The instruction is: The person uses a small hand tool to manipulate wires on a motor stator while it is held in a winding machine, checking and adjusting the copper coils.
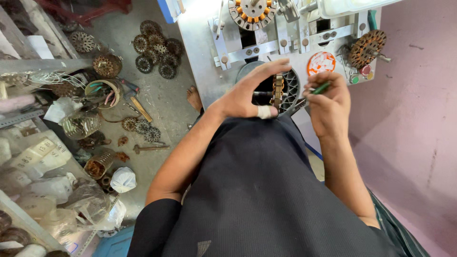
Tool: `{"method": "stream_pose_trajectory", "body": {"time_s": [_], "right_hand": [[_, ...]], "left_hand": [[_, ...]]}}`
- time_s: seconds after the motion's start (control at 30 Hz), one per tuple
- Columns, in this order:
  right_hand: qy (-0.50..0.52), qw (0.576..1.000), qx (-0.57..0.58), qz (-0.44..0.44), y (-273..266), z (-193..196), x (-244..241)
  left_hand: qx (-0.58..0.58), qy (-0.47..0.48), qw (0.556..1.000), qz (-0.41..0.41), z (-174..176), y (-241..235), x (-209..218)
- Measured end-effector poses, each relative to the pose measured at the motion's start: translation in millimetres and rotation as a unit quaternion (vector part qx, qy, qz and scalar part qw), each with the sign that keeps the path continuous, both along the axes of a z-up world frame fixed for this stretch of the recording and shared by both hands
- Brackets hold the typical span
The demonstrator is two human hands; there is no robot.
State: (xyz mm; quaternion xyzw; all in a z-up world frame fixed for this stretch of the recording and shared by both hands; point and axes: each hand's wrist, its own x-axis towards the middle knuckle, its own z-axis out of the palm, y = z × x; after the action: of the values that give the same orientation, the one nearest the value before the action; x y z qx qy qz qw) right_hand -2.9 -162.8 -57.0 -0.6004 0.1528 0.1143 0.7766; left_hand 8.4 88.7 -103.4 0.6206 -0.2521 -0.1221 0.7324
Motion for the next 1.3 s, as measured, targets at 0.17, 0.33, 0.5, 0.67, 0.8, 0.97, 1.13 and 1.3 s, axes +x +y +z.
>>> {"method": "stream_pose_trajectory", "body": {"time_s": [0.17, 0.33, 0.5, 0.67, 0.8, 0.97, 1.13, 1.3], "right_hand": [[-0.018, 0.987, 0.081, -0.137, -10, 17, -14], [-0.126, 0.988, -0.026, -0.085, 13, 16, -49], [-0.260, 0.950, -0.173, -0.018, 28, 5, -60], [-0.398, 0.861, -0.316, 0.000, 30, -1, -55], [-0.534, 0.738, -0.413, 0.013, 31, -2, -44], [-0.529, 0.736, -0.422, 0.016, 35, 6, -38], [-0.419, 0.774, -0.470, 0.063, 34, 25, -35], [-0.344, 0.842, -0.411, 0.067, 31, 23, -31]], "left_hand": [[0.145, -0.026, 0.988, 0.053, 10, -22, -13], [0.173, -0.143, 0.968, 0.114, 9, -31, -20], [0.156, -0.116, 0.978, 0.077, 9, -25, -15], [-0.013, 0.063, 0.998, 0.018, 6, -11, -4], [-0.043, 0.089, 0.995, -0.022, 2, -9, 1], [-0.037, 0.092, 0.995, -0.019, -1, -10, 4], [-0.010, 0.084, 0.996, -0.008, -2, -9, 3], [-0.017, 0.060, 0.998, -0.004, -2, -9, 5]]}}
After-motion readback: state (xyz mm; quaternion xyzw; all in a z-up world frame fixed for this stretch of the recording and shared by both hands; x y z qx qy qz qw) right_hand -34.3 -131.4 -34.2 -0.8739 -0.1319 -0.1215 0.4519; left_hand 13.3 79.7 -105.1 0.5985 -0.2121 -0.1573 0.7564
